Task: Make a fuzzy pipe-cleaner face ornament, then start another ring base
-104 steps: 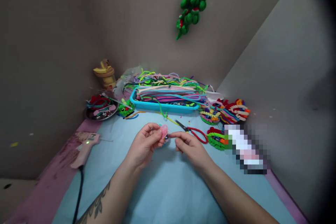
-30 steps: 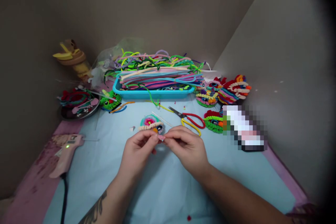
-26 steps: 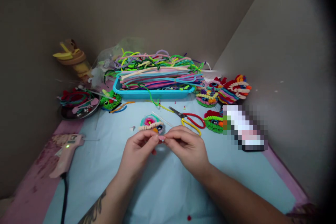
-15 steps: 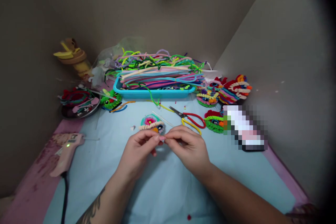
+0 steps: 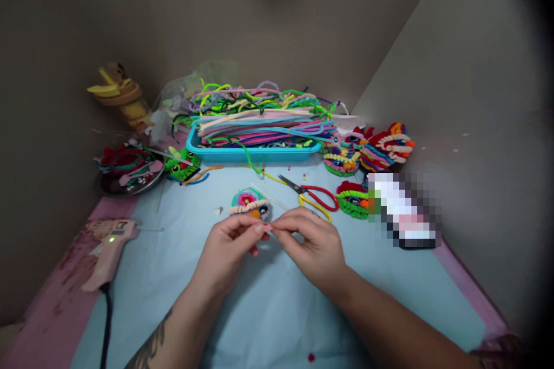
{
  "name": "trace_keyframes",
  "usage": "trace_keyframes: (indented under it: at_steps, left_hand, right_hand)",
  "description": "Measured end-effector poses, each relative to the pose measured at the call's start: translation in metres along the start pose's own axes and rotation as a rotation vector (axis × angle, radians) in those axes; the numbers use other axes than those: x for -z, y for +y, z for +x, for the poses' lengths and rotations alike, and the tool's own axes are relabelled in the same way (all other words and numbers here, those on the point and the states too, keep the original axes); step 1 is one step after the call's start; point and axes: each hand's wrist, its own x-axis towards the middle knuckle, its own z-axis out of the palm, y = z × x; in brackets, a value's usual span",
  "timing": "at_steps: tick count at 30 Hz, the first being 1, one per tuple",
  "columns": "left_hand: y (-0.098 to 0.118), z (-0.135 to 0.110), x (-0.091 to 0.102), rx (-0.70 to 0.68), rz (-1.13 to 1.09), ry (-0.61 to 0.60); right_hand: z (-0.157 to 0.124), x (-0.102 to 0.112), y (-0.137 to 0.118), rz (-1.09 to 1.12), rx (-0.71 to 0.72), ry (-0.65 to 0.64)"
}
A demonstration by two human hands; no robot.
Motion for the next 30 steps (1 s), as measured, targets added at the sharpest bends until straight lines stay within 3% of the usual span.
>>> trace_keyframes:
  at_steps: [30]
  left_hand:
    - [-0.0014, -0.0007, -0.0017, -0.042, 0.068, 0.056]
  right_hand:
    - [-0.0039, -0.0009, 0.0028, -0.076, 0.081, -0.013]
